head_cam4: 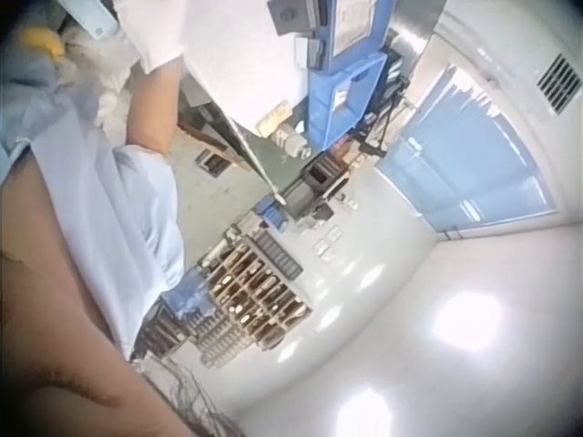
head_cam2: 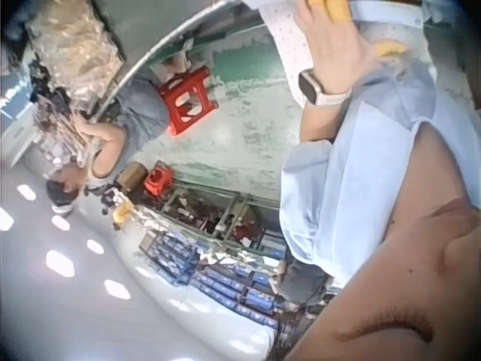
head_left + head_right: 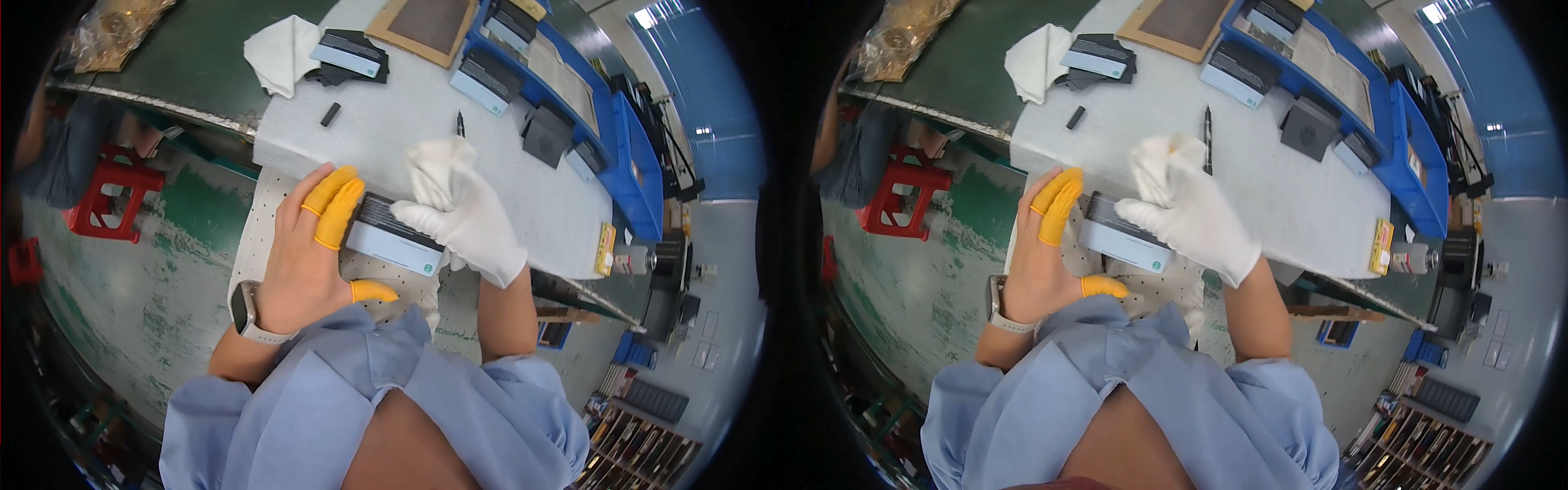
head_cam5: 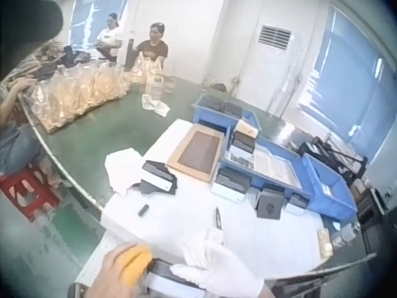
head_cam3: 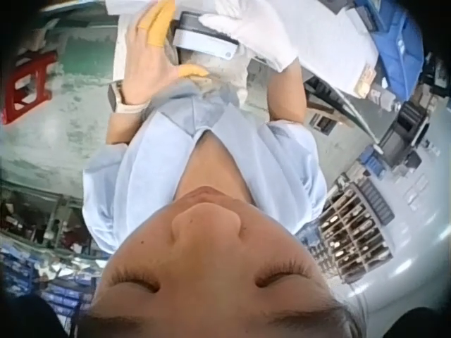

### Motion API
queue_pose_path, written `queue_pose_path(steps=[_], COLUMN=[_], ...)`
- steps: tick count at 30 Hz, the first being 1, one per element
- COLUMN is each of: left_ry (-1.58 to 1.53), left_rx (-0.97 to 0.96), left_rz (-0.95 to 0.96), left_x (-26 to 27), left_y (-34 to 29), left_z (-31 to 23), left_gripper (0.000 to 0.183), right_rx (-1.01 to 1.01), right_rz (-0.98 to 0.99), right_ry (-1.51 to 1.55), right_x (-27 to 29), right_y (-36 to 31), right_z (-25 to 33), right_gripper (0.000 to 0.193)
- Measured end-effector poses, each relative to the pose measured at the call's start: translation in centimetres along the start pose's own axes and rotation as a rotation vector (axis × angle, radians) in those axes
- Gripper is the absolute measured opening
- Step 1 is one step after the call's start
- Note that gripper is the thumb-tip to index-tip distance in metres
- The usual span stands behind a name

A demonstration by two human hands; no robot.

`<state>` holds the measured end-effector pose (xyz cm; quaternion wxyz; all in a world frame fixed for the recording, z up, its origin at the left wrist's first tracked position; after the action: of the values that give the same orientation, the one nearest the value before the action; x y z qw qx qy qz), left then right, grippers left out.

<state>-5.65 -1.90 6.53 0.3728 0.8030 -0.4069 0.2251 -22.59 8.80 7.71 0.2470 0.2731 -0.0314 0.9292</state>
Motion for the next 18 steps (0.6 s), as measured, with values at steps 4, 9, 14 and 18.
queue_pose_path(steps=[4, 9, 14, 18], left_ry=[0.066, 0.114, 0.159, 0.141], left_rx=[-0.146, -0.106, -0.058, -0.077], left_rz=[0.074, 0.087, 0.015, -0.035], left_x=[-1.8, -1.9, -1.0, -1.7], left_y=[0.3, 0.7, 1.3, 2.0], left_z=[-0.7, -0.9, -0.4, -0.3], left_gripper=[0.112, 0.091, 0.077, 0.073], right_rx=[-0.101, 0.054, -0.590, 0.345], right_rz=[0.183, -0.075, 0.049, 0.174], right_ry=[0.241, 0.144, 0.342, 0.156], right_x=[-1.3, 1.0, 4.5, 3.5], right_y=[0.1, -0.3, -4.8, -6.0], right_z=[-0.1, 0.3, -1.6, -1.8], right_gripper=[0.057, 0.044, 0.041, 0.028])
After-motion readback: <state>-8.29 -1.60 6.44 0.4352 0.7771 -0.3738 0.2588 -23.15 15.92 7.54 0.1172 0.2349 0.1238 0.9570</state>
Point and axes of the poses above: each hand's wrist, its own y-axis towards the middle knuckle, its own x-axis out of the back of the hand, z = x × y, the point moved 5 cm from there along y, towards the middle knuckle, and after that the axes turned 6 degrees about x, right-handed, at the moved point
